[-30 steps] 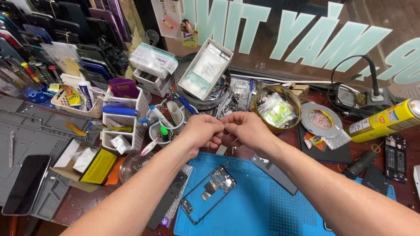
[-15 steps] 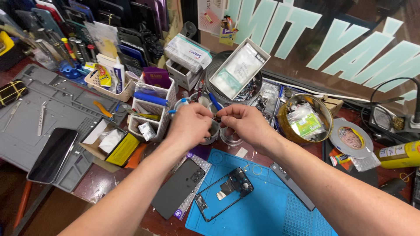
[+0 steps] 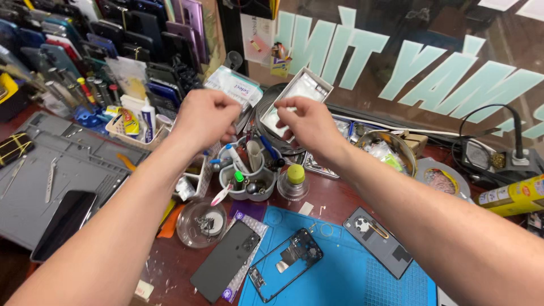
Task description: The person disassembles a smartphone, removes the battery and internal components, and uses a screwdriver to adjust parts on the motherboard. They handle the phone frame, battery, and small screws while working at a cluttered repair bench.
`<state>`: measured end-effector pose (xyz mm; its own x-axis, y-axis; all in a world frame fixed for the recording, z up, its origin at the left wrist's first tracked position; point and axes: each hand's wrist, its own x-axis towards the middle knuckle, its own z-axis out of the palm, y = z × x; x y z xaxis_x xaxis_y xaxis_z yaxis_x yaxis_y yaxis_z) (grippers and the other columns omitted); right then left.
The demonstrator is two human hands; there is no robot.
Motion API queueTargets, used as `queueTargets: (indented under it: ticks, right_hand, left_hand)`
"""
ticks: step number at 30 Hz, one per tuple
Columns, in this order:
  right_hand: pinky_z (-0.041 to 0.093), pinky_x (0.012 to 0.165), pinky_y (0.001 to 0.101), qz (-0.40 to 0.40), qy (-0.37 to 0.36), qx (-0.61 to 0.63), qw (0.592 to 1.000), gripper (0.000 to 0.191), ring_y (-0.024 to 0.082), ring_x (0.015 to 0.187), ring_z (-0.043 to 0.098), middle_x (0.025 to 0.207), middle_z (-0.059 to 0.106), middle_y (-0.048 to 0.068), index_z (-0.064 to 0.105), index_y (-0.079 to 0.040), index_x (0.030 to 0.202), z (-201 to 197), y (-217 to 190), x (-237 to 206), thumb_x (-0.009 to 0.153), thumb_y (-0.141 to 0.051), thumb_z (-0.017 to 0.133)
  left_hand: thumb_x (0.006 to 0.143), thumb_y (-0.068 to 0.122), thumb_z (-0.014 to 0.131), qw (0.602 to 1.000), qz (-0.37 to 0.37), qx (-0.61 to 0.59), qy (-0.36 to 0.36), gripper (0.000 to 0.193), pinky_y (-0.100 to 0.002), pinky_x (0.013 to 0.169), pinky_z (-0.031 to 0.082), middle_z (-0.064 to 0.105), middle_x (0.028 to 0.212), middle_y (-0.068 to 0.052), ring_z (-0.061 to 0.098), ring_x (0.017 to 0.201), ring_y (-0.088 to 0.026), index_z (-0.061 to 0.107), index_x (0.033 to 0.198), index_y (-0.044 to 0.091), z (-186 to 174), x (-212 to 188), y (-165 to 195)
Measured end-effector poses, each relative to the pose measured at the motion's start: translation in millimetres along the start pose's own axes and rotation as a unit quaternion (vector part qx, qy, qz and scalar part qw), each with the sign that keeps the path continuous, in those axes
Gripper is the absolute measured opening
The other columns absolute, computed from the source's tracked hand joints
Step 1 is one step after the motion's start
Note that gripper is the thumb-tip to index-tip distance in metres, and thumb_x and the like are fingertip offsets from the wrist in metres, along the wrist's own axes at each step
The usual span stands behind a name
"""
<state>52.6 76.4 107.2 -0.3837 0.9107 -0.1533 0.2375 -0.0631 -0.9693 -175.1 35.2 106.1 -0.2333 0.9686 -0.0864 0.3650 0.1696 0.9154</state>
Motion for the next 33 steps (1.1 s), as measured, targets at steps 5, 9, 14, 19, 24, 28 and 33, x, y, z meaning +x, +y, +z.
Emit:
queueTargets:
  ticks: [5, 9, 14, 19, 24, 28, 33]
  right_hand:
    - [0.056, 0.056, 0.0303, -0.096, 0.052, -0.057, 0.992, 0.039, 0.012, 0.071, 0.066, 0.098, 0.072, 0.005, 0.063, -0.008, 0.134, -26, -39, 75, 0.095, -0.014, 0.063]
    - [0.061, 0.060, 0.0315, -0.137, 0.067, -0.087, 0.984, 0.041, 0.013, 0.078, 0.069, 0.115, 0.072, 0.003, 0.061, -0.012, 0.138, -32, -63, 148, 0.097, -0.014, 0.059]
    - [0.064, 0.063, 0.0315, -0.139, 0.064, -0.094, 0.984, 0.039, 0.012, 0.083, 0.074, 0.117, 0.074, 0.002, 0.064, -0.014, 0.136, -27, -73, 222, 0.099, -0.013, 0.051]
    - [0.060, 0.058, 0.0337, -0.200, 0.043, -0.087, 0.975, 0.036, 0.014, 0.080, 0.076, 0.112, 0.075, 0.002, 0.068, -0.010, 0.127, -25, -54, 261, 0.096, -0.008, 0.049]
    - [0.057, 0.062, 0.0318, -0.232, 0.125, -0.134, 0.955, 0.014, 0.016, 0.078, 0.072, 0.098, 0.076, 0.004, 0.072, -0.004, 0.106, -21, -28, 282, 0.095, -0.012, 0.071]
    - [0.056, 0.068, 0.0288, -0.294, 0.157, -0.131, 0.934, 0.011, 0.014, 0.078, 0.068, 0.089, 0.074, 0.004, 0.073, -0.005, 0.096, -24, -23, 294, 0.092, -0.013, 0.080]
    - [0.058, 0.075, 0.0327, -0.319, 0.240, -0.213, 0.892, 0.011, 0.016, 0.081, 0.076, 0.089, 0.080, 0.003, 0.076, -0.008, 0.093, -16, -24, 297, 0.085, -0.014, 0.080]
  left_hand:
    - [0.089, 0.006, 0.061, 0.988, 0.089, -0.116, 0.057, 0.028, -0.029, 0.051, 0.062, 0.077, 0.095, -0.006, 0.074, 0.067, -0.011, 0.075, 0.113, 0.006, 52, 81, 42]
    - [0.092, 0.005, 0.052, 0.977, 0.103, -0.182, 0.047, 0.044, -0.033, 0.050, 0.061, 0.075, 0.099, -0.006, 0.073, 0.070, -0.015, 0.062, 0.134, 0.013, 69, 143, 50]
    - [0.089, 0.007, 0.053, 0.968, 0.208, -0.033, 0.136, 0.057, -0.041, 0.078, 0.060, 0.079, 0.097, -0.009, 0.078, 0.090, -0.024, 0.050, 0.145, 0.019, 62, 227, 48]
    - [0.089, 0.014, 0.058, 0.961, 0.150, 0.053, 0.227, 0.041, -0.051, 0.088, 0.054, 0.073, 0.106, -0.020, 0.069, 0.101, -0.040, 0.052, 0.129, 0.004, 63, 278, 33]
    - [0.088, 0.013, 0.067, 0.929, 0.208, 0.039, 0.302, 0.024, -0.049, 0.092, 0.056, 0.074, 0.108, -0.020, 0.071, 0.103, -0.039, 0.065, 0.110, 0.004, 67, 301, 13]
    - [0.083, 0.011, 0.072, 0.922, 0.208, -0.018, 0.325, 0.036, -0.049, 0.089, 0.055, 0.071, 0.105, -0.021, 0.069, 0.101, -0.040, 0.058, 0.115, 0.001, 66, 294, 7]
    - [0.082, 0.011, 0.069, 0.949, 0.135, -0.064, 0.279, 0.041, -0.045, 0.091, 0.056, 0.076, 0.098, -0.018, 0.075, 0.096, -0.033, 0.059, 0.121, 0.005, 70, 281, 12]
